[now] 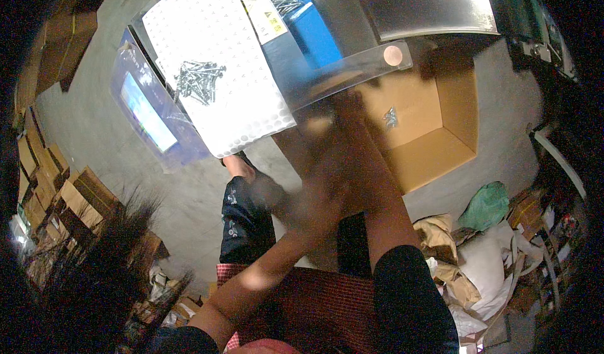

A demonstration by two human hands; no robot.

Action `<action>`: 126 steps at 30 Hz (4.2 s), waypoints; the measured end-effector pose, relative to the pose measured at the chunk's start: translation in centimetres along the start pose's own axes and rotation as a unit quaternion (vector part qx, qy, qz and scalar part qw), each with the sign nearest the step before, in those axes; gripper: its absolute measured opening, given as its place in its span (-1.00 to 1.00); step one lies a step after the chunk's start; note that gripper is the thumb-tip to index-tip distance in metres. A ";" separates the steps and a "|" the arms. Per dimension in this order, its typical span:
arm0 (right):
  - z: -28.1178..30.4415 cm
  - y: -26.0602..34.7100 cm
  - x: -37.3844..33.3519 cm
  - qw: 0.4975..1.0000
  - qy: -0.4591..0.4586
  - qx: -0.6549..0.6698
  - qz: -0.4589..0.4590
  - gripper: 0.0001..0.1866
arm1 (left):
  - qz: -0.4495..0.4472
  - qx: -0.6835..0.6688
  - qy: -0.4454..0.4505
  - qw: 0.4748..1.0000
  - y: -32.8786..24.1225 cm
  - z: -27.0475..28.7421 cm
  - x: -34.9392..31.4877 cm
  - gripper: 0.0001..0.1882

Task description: The person handles small plastic bags containing metal screws, checks the contents, and uses a machine control panel to manage a packaging process.

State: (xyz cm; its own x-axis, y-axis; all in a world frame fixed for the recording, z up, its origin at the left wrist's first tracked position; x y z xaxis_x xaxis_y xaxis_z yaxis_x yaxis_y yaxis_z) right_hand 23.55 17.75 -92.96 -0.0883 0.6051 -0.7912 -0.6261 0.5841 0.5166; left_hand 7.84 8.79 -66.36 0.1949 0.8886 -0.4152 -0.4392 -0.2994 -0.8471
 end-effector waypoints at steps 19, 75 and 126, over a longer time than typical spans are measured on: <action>5.6 10.0 -28.5 0.979 0.193 0.072 0.001 -0.05 | 0.143 -0.410 0.250 0.865 -0.1 -1.3 1.8 -0.23; 7.2 12.2 -20.9 0.965 0.072 0.247 -0.055 -0.69 | 0.274 -0.611 -0.010 0.743 -0.2 1.4 2.1 -0.66; 4.3 11.3 -11.6 0.685 0.077 0.716 -0.108 -0.49 | -0.048 -0.335 0.012 0.941 1.6 1.1 1.8 -0.59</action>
State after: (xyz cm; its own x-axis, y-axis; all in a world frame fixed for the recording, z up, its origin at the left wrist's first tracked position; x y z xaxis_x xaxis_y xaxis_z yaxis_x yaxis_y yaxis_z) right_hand 20.78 19.66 -76.57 -0.2638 0.4211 -0.8678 0.7558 0.6492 0.0853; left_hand 6.54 10.32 -68.14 0.2288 0.9168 -0.3273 0.2317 -0.3779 -0.8964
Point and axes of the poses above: each hand's wrist, its own x-axis towards the middle knuckle, its own z-axis out of the back of the hand, y = z × x, the point moved 5 cm from there along x, towards the middle knuckle, and after that the axes turned 10 degrees about -z, right-handed, at the moved point
